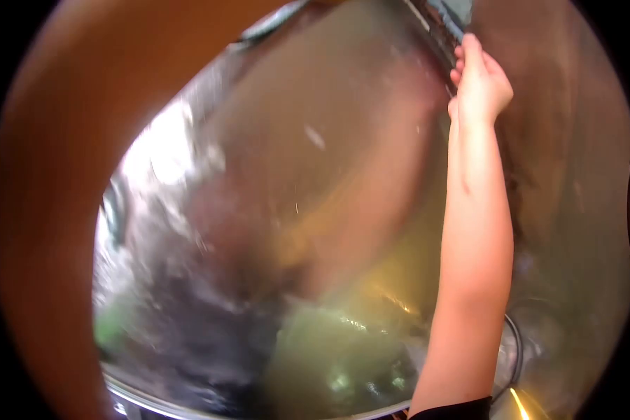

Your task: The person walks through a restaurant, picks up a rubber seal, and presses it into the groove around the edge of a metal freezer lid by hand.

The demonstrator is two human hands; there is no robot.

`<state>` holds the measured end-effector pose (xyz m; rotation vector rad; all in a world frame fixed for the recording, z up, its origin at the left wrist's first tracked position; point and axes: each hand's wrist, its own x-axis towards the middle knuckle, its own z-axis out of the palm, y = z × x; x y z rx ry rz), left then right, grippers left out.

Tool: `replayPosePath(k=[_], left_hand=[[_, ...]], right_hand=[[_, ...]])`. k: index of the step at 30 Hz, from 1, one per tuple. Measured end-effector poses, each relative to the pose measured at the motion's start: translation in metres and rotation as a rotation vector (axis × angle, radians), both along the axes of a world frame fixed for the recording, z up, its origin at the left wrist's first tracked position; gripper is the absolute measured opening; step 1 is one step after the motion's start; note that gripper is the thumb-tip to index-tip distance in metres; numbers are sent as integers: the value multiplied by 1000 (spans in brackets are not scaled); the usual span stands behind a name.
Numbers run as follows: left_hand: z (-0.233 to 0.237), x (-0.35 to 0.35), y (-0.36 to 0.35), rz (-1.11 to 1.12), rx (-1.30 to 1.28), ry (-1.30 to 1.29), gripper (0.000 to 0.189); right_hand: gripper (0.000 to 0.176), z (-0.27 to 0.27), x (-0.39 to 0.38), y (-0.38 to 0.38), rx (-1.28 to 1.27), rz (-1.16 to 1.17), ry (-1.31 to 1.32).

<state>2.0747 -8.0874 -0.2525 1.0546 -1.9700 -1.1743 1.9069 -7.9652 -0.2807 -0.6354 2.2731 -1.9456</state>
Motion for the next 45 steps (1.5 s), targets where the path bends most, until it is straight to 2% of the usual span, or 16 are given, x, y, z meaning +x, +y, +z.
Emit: replayPosePath(k=[3, 6, 14, 15, 16, 17, 20, 22, 31, 32, 35, 37, 39, 41, 43, 45], left_hand=[[-9, -41, -14, -8, -68, -31, 19], [-26, -82, -18, -45, -175, -18, 17], [-29, -170, 33, 11, -313, -203, 18], [-55, -110, -102, 28, -299, -230, 19], [-48, -48, -128, 65, -296, -297, 21], [-49, -25, -126, 39, -296, -305, 22], [-47, -14, -127, -28, -330, -310, 23], [-46, -21, -126, 46, -342, -362, 22], [-39, -20, -126, -40, -342, -352, 21], [-39, -24, -125, 63, -423, -364, 21], [-34, -17, -123, -33, -364, -351, 19], [-42, -21, -129, -52, -496, -368, 17], [-42, -20, -129, -49, -491, -342, 17], [-33, -16, -119, -30, -343, -279, 18], [-34, -18, -123, -37, -359, -236, 18], [-42, -22, -126, -30, -382, -233, 18]], right_hand=[[23, -21, -50, 31, 160, 80, 249], [21, -10, -57, 55, 396, 0, 404], [18, -35, -131, 106, 622, -49, 777], [19, -55, -64, -26, 663, -68, 848], [19, -47, 0, -52, 680, -60, 892], [19, -47, 22, -51, 693, -64, 938], [23, -45, 30, -55, 776, -61, 983], [27, -43, 33, -58, 846, -60, 1009], [21, -34, 30, -41, 959, -30, 993], [21, -34, 28, -33, 909, -40, 935], [20, -37, 22, -2, 718, -80, 856], [19, -39, 30, 4, 552, -80, 752], [24, -25, 54, -12, 442, 54, 966], [23, -21, 74, -39, 495, 142, 1043], [16, -25, 62, -59, 438, 32, 1026], [14, -21, 48, -54, 676, -58, 860]])
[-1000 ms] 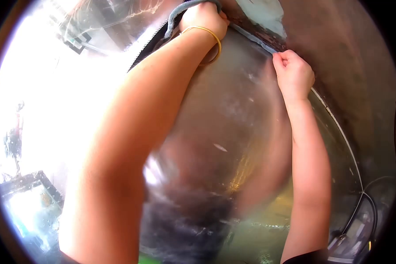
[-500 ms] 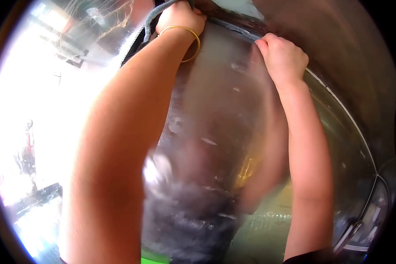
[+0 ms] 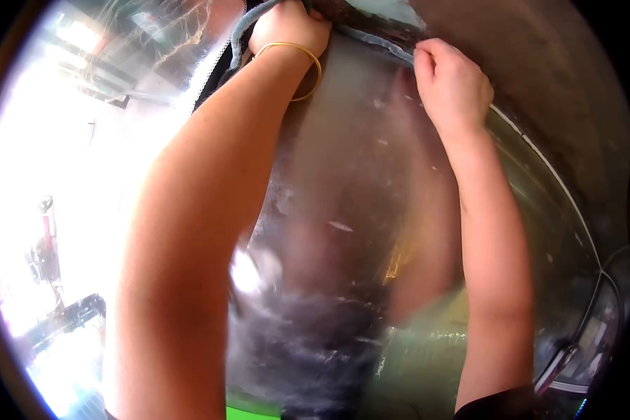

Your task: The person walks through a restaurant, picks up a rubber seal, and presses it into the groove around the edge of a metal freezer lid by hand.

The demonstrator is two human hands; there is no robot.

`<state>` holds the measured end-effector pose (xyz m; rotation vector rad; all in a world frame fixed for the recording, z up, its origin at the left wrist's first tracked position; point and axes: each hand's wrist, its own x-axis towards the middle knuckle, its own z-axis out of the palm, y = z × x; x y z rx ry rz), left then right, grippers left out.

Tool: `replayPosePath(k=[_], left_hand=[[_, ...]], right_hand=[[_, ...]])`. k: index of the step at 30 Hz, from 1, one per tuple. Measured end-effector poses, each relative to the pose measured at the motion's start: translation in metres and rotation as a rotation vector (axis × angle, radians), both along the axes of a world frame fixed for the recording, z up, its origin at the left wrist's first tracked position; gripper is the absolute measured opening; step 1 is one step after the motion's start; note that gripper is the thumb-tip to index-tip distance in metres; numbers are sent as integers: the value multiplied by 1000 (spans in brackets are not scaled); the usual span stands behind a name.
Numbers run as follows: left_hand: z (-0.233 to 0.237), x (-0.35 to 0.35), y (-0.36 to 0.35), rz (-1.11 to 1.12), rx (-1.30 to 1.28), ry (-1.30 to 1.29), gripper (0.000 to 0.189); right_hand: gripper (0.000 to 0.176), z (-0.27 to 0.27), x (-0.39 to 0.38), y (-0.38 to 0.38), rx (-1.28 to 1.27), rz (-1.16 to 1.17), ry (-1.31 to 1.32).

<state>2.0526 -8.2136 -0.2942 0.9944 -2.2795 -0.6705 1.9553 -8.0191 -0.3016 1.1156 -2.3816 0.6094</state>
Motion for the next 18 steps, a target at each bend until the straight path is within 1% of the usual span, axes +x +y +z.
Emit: replayPosePath(k=[1, 4, 8, 11, 14, 17, 18], left_hand=[[-1, -1, 0, 14, -22, -14, 18], [0, -3, -2, 74, -18, -46, 18], [3, -1, 2, 94, -6, -59, 17], [4, 5, 8, 81, 7, -25, 17], [6, -1, 5, 105, 56, -79, 19], [5, 5, 8, 103, 15, -32, 22], [7, 7, 8, 107, 40, -61, 22]], right_hand=[[19, 2, -4, 5, 80, -80, -85], [19, -4, -6, 14, 174, -157, -159], [16, -6, -12, 7, 64, -136, -259], [18, -5, -10, 8, 44, -96, -24], [13, -4, -19, 5, 165, -48, 122], [6, 1, -18, -1, 280, -58, 130], [6, 3, -17, -4, 291, -71, 126]])
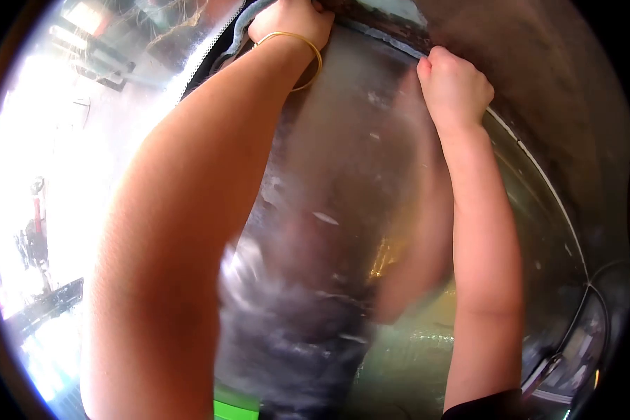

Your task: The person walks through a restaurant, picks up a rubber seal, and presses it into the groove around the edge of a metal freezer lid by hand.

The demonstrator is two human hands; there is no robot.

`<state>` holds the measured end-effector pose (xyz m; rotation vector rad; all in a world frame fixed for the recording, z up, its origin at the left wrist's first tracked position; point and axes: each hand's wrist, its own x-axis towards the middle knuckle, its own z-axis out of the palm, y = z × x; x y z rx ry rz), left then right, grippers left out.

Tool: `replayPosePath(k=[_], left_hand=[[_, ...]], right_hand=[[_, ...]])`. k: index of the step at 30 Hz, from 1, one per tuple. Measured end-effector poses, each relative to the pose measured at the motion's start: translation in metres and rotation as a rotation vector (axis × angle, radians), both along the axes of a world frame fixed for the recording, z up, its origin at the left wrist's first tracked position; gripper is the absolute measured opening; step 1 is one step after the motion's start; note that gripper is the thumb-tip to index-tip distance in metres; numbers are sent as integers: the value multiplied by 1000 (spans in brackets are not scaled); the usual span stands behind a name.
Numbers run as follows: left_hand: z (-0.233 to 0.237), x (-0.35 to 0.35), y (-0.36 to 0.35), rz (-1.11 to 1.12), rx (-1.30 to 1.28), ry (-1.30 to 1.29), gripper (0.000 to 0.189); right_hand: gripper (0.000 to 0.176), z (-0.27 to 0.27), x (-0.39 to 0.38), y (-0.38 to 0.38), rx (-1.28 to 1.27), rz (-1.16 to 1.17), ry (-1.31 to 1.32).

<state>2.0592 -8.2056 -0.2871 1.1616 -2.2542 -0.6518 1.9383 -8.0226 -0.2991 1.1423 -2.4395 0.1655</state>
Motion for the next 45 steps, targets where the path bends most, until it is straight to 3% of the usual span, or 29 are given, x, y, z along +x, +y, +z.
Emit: replayPosePath(k=[3, 5, 13, 16, 19, 21, 22, 23, 27, 30, 32, 35, 38, 42, 44, 45], left_hand=[[3, -4, -3, 10, 41, -81, 24], [-1, -2, -2, 34, 63, -66, 23], [-18, 2, 11, -57, 35, -23, 25], [-32, 11, 17, -341, -365, 7, 24], [-62, 16, 36, -665, -532, 161, 27], [-75, 13, 46, -673, -641, 199, 29], [-38, 12, 40, -667, -676, 227, 31], [-37, 10, 41, -692, -674, 126, 34], [-14, 9, 54, -649, -196, -403, 37], [-29, 9, 56, -689, -512, -260, 39], [-25, 11, 60, -657, -489, -266, 40], [-25, 15, 63, -622, -458, -257, 40], [-23, 15, 62, -615, -426, -284, 39], [-17, 17, 64, -607, -337, -303, 39], [-39, 5, 73, -446, -645, -290, 40], [-50, 0, 71, -448, -641, -298, 40]], right_hand=[[9, 1, -1, -2, 24, -29, 2], [24, -2, -3, -2, 30, -23, 18], [25, -20, -2, 2, 28, -99, -58], [25, -28, -3, 3, -8, -106, -64], [24, -51, -2, 8, -34, -99, -51], [24, -63, -1, 9, -42, -102, -45], [24, -23, -1, 0, -15, -108, -39], [25, -22, -1, -1, -11, -118, -39], [26, -24, -2, -1, -20, -105, -35], [23, -23, 2, 1, -28, -117, -87], [20, -17, 9, 6, -39, -127, -141], [16, -26, 11, 19, -374, 79, -302], [14, -28, 22, 12, -366, 356, -132], [19, -21, 21, 19, -603, 341, -90], [30, -14, 14, 35, -661, 413, -128], [32, -15, 13, 41, -574, 420, -109]])
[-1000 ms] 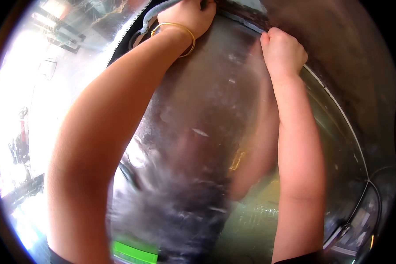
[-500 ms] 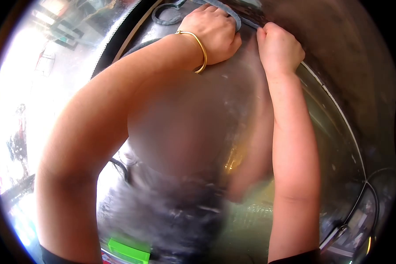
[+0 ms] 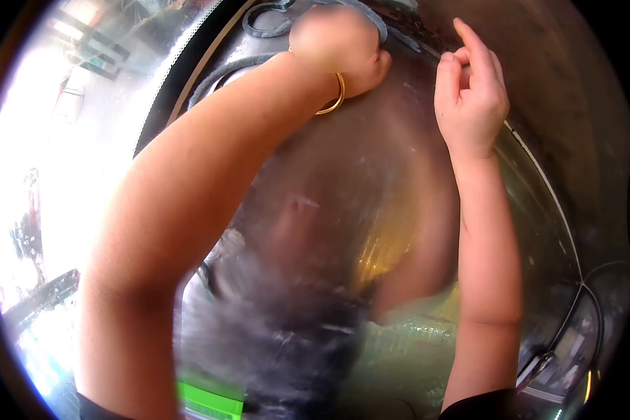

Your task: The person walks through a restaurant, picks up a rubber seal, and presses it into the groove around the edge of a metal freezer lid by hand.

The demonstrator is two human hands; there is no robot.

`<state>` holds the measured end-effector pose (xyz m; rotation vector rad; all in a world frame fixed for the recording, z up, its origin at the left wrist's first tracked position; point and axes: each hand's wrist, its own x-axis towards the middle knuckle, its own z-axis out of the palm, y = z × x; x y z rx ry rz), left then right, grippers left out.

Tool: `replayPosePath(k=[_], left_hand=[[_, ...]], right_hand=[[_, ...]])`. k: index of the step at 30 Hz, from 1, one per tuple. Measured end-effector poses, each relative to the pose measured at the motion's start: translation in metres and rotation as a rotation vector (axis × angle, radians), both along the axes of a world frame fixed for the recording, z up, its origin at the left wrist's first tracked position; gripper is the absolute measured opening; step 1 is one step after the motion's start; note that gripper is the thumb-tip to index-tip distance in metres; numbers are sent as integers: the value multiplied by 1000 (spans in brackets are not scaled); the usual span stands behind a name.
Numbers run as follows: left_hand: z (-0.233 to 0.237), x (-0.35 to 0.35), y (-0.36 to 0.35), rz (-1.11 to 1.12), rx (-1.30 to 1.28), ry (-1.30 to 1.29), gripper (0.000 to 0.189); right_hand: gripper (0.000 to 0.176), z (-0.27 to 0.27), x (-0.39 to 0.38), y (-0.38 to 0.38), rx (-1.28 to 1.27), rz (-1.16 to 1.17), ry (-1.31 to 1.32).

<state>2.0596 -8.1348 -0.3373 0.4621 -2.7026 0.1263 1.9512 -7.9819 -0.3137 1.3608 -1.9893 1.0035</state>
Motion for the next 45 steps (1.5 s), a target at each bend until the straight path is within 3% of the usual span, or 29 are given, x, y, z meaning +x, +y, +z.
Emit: replayPosePath(k=[1, 3, 4, 8, 11, 15, 18, 24, 27, 36, 39, 45], left_hand=[[0, -1, 0, 1, 1, -9, 41], [36, 9, -3, -84, 308, -155, 42], [31, 7, -3, -87, 306, -147, 42], [31, 7, 0, -76, 304, -137, 43], [35, 6, -4, -76, 294, -194, 44], [36, 11, 3, -51, 367, -29, 45], [46, 12, -2, -27, 347, -231, 47], [45, 14, 0, -40, 280, -204, 47], [52, 16, 3, -52, 304, -232, 48], [44, 10, 15, -49, 292, -179, 48], [48, 8, 15, -54, 286, -223, 48], [55, -2, 6, -20, 317, -285, 49]], right_hand=[[35, 1, -2, 5, 73, 5, 37], [39, -3, 2, 3, 442, -62, 159], [41, -4, 4, -2, 616, -138, 166], [49, 6, -7, -18, 907, -165, 184], [55, 12, -16, -20, 967, -183, 181], [54, 18, -15, -18, 962, -220, 54], [47, 9, -16, -13, 843, -187, 28], [42, 1, -8, 1, 739, -306, -1], [42, -1, -9, 8, 694, -228, -26], [46, -2, -8, 0, 850, -309, 24], [48, -10, -22, 4, 740, -168, 22], [48, -3, -19, -11, 865, -254, -8]])
